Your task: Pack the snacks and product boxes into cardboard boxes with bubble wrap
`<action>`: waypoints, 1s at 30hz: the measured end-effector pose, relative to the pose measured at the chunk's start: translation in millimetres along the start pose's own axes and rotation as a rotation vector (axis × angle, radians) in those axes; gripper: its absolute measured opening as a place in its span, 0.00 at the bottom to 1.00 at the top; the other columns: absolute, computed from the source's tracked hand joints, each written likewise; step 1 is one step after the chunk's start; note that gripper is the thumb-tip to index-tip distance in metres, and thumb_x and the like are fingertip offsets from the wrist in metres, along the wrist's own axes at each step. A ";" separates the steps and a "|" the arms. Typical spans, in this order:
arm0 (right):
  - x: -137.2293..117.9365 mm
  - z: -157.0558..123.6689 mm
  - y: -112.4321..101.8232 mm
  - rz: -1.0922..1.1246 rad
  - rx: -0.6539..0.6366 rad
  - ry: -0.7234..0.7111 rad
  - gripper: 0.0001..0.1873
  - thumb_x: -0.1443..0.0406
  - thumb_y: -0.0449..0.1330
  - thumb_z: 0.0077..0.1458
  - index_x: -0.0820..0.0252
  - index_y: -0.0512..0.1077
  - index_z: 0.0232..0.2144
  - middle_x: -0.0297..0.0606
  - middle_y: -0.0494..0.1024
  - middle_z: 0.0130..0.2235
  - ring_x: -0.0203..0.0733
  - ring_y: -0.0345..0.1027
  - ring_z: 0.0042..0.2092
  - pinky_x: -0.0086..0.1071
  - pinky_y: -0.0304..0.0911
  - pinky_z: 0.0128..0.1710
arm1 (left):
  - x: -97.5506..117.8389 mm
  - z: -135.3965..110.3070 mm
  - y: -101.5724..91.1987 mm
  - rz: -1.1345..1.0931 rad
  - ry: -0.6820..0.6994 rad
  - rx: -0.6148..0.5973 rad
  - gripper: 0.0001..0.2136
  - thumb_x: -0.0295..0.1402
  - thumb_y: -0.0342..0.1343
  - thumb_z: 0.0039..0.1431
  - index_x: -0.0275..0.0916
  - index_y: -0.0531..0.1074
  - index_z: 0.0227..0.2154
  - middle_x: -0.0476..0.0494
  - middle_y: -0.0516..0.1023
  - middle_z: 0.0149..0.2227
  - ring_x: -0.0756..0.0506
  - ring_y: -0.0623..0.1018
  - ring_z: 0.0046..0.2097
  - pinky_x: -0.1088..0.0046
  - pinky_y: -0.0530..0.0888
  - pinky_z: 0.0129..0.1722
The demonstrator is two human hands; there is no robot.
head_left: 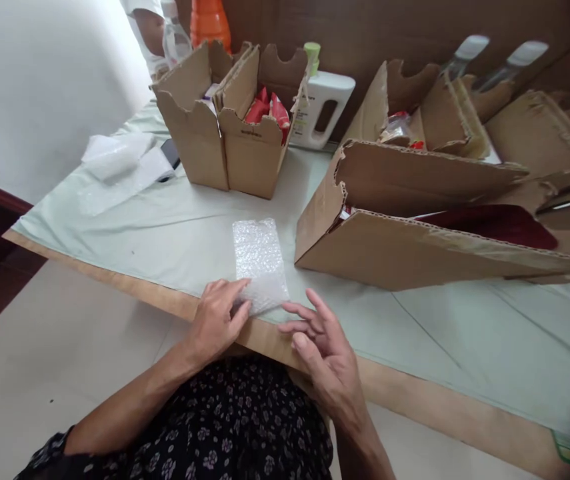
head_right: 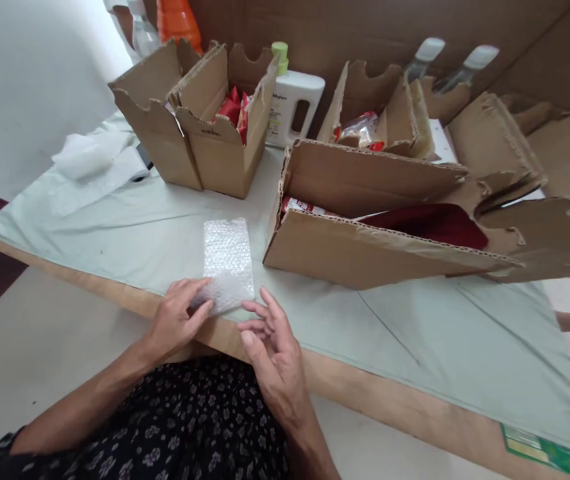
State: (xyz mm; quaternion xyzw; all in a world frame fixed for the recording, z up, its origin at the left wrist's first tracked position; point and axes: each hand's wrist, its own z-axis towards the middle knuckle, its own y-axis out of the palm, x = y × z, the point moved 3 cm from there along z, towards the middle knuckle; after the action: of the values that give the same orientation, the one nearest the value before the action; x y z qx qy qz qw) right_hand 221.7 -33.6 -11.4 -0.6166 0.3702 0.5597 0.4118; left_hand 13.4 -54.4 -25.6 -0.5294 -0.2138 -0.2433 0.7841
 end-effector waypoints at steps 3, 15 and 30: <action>-11.4 2.9 -6.2 -0.399 -0.006 -0.247 0.21 0.65 0.59 0.68 0.46 0.71 0.61 0.40 0.80 0.56 0.44 0.76 0.52 0.41 0.74 0.52 | -11.3 13.6 2.9 0.093 -0.029 -0.045 0.21 0.29 0.57 0.64 0.38 0.70 0.60 0.45 0.80 0.35 0.41 0.76 0.39 0.60 0.72 0.44; 5.2 54.8 11.4 -1.120 -0.230 -0.544 0.19 0.73 0.54 0.65 0.58 0.75 0.54 0.48 0.78 0.59 0.55 0.69 0.59 0.47 0.70 0.50 | -15.5 47.4 11.4 0.212 0.016 -0.131 0.26 0.29 0.62 0.62 0.36 0.67 0.62 0.39 0.81 0.42 0.37 0.78 0.44 0.58 0.73 0.47; -17.2 41.1 8.1 -0.893 -0.109 -0.536 0.12 0.67 0.54 0.70 0.59 0.77 0.48 0.42 0.84 0.45 0.45 0.75 0.44 0.40 0.65 0.45 | 1.3 -0.7 -10.8 -0.064 0.092 -0.040 0.08 0.27 0.55 0.67 0.38 0.76 0.45 0.44 0.82 0.35 0.43 0.79 0.37 0.62 0.76 0.40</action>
State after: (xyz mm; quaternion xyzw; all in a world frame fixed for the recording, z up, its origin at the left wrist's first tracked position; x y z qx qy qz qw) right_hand 196.7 1.1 3.5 -0.5700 -0.0770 0.4862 0.6579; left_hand 7.9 -58.8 -17.2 -0.5260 -0.1892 -0.2965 0.7743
